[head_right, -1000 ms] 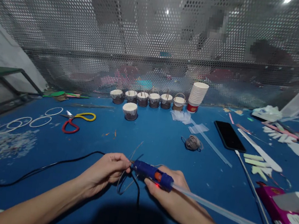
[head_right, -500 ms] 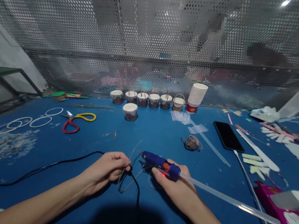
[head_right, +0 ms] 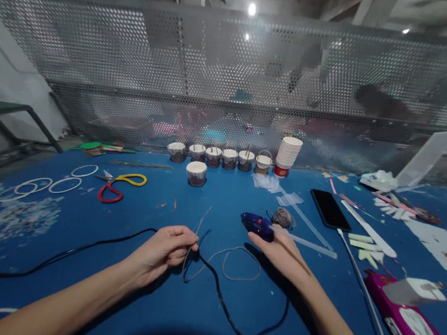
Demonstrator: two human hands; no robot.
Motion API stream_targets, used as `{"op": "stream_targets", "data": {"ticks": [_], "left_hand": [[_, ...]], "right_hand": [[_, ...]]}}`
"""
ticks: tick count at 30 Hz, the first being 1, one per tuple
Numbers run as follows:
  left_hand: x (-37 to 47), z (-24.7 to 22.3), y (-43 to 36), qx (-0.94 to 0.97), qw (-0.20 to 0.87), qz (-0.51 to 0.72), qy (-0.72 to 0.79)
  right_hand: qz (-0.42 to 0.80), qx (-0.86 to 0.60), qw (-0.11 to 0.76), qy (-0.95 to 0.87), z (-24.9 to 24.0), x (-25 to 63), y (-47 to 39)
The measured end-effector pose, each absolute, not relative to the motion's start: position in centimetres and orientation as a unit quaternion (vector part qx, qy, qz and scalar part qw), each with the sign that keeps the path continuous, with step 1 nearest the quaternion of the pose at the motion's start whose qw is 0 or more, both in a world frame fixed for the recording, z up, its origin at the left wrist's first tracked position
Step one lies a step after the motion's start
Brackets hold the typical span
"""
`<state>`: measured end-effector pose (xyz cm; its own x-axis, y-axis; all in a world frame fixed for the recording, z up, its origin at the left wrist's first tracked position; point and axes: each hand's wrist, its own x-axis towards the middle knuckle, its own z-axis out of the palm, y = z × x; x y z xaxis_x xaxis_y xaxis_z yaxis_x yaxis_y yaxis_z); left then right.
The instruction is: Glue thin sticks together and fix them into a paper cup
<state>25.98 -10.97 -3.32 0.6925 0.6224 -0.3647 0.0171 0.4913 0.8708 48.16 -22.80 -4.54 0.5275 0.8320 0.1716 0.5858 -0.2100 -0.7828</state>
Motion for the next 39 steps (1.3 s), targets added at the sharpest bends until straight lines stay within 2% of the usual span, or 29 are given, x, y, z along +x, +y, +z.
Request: {"op": "stream_targets", "data": {"ticks": [3, 5, 7, 10, 14, 16, 24, 30, 39], "left_hand": [[25.9, -3.1, -10.9, 0.466, 0.794, 0.202, 0.336], [25.9, -2.9, -10.9, 0.465, 0.795, 0.207, 0.331], [25.8, -2.9, -11.0, 0.464, 0.795, 0.215, 0.326], [25.8, -2.9, -11.4, 0.464, 0.796, 0.221, 0.319], [25.7, -3.0, -11.8, 0.470, 0.795, 0.222, 0.312], [25.7, -3.0, -11.8, 0.471, 0.794, 0.228, 0.310], [25.7, -3.2, -11.9, 0.484, 0.774, 0.244, 0.328], [25.8, -3.5, -12.1, 0.487, 0.767, 0.250, 0.334], [25.9, -3.5, -12.7, 0.498, 0.760, 0.257, 0.328]], "right_hand": [[0.041, -0.837, 0.286, -0.465, -3.1, 47.8, -25.4], [-0.001, -0.852, 0.271, -0.448, -2.3, 46.9, -26.9], [0.061, -0.819, 0.325, -0.469, -1.6, 45.2, -27.4], [0.224, -0.722, 0.434, -0.489, -1.3, 41.8, -25.8], [0.392, -0.613, 0.547, -0.414, -2.2, 38.3, -21.6], [0.432, -0.570, 0.589, -0.377, -2.8, 37.4, -20.1], [0.456, -0.514, 0.672, -0.278, -4.1, 36.6, -18.7], [0.486, -0.481, 0.693, -0.228, -4.8, 36.4, -18.6], [0.455, -0.488, 0.715, -0.210, -5.5, 35.9, -18.7]]}}
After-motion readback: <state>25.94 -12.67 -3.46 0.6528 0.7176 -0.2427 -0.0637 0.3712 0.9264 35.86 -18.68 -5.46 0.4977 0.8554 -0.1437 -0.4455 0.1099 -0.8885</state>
